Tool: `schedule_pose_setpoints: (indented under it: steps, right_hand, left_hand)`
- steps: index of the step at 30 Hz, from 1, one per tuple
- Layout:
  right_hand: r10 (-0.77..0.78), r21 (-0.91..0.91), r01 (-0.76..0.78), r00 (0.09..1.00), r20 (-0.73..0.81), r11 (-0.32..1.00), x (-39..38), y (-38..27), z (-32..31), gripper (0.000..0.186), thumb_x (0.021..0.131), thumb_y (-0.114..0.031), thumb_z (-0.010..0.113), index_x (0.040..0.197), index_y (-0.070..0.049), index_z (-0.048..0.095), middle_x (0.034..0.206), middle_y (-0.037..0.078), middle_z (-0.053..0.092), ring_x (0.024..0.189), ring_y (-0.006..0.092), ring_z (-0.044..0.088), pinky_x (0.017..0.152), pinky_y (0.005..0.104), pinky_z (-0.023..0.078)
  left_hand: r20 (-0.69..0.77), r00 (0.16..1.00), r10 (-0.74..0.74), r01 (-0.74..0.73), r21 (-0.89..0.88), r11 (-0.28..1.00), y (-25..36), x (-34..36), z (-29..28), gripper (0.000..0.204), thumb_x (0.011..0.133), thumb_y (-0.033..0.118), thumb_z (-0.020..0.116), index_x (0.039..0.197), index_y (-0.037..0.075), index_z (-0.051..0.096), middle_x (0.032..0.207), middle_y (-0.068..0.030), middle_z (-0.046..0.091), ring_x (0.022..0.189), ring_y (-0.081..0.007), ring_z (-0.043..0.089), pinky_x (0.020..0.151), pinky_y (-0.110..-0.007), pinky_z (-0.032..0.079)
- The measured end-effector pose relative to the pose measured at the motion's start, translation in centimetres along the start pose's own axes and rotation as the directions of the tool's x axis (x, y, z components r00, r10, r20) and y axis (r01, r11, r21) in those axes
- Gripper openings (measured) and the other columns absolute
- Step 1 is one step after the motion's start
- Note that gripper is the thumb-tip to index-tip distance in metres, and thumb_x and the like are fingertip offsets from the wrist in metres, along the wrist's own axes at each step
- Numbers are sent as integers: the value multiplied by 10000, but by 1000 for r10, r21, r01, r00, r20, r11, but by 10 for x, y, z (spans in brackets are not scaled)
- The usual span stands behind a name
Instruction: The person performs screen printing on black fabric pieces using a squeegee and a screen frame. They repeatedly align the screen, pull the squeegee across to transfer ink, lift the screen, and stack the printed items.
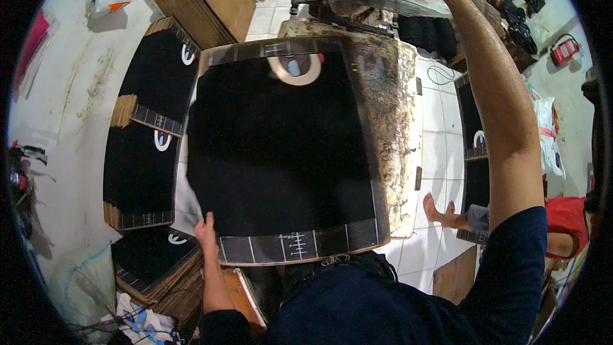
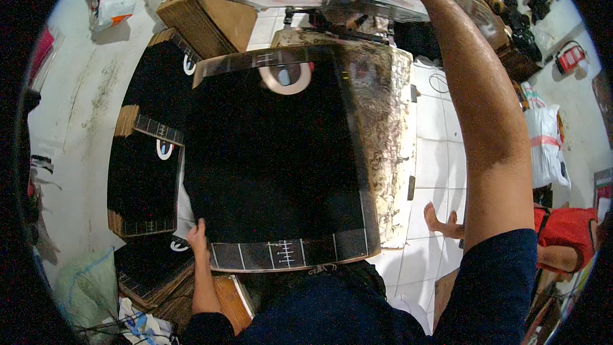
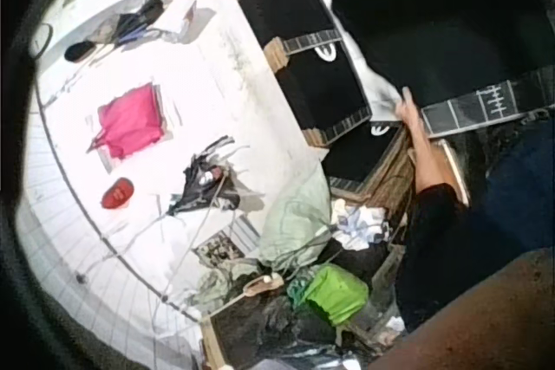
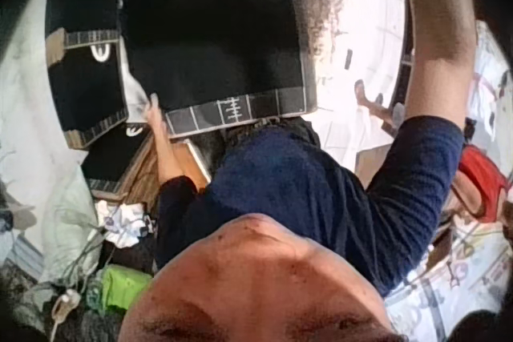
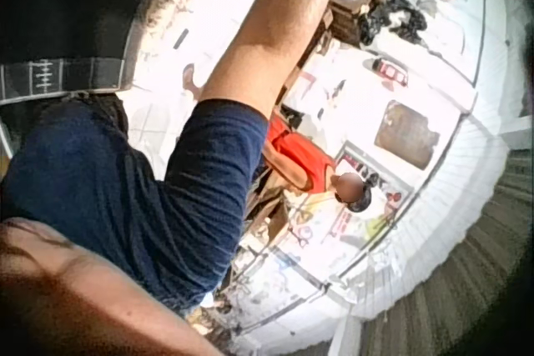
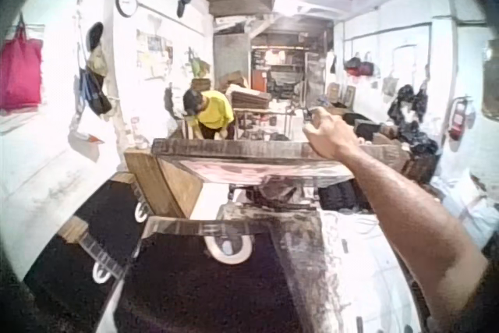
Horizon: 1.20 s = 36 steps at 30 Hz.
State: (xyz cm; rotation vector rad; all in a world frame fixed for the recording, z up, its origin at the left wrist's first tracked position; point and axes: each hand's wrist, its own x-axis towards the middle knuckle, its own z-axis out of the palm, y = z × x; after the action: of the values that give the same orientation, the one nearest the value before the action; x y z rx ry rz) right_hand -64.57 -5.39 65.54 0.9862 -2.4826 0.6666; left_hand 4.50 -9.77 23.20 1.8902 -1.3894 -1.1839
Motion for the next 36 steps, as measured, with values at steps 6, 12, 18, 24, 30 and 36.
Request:
schedule_pose_setpoints:
  steps: [6,12,18,24,30,36]
  right_hand:
    - [12,-62,-12,1000,-7,998,4,5,5,648,906,-470,504,1411,-67,542,1315,302,640,1239,473,607,1049,535,476]
    - [9,-11,-9,1000,11,1000,12,4,1,685,921,-498,488,1466,-84,516,1342,289,635,1267,440,605,1083,510,463]
    - [15,-37,-14,1000,12,999,25,3,-1,701,936,-529,558,1471,-79,505,1396,281,599,1309,431,570,1090,503,462]
    - [-42,-28,42,999,17,999,41,5,-1,719,945,-557,549,1473,-70,512,1412,262,597,1318,419,567,1099,480,457]
    - [4,-14,-4,1000,14,1000,47,-4,-9,682,930,-522,536,1423,-52,568,1435,246,590,1345,392,553,1110,470,444]
    - [22,-19,-22,1000,15,1000,51,-9,-9,682,910,-501,538,1419,-48,571,1439,244,588,1350,398,549,1114,477,443]
  left_hand:
    - [312,920,237,-237,-36,971,54,5,89,270,832,173,876,887,17,663,819,-2,653,743,-121,564,684,-307,487]
    - [392,881,265,-264,-56,963,63,21,129,344,789,207,909,952,-4,692,882,-63,718,789,-165,630,729,-323,517]
    - [376,905,200,-289,196,937,61,28,133,424,771,273,924,946,-20,672,853,-74,698,789,-190,626,748,-353,516]
    - [413,883,222,-268,55,962,62,27,122,460,777,284,916,985,-26,647,883,-79,685,803,-212,611,759,-373,514]
    - [379,884,274,-373,221,901,67,22,117,429,810,271,907,823,59,534,734,27,475,666,-122,443,585,-317,390]
    - [324,925,200,-301,300,905,80,10,121,482,767,353,926,871,32,582,731,0,509,676,-148,469,629,-347,422]
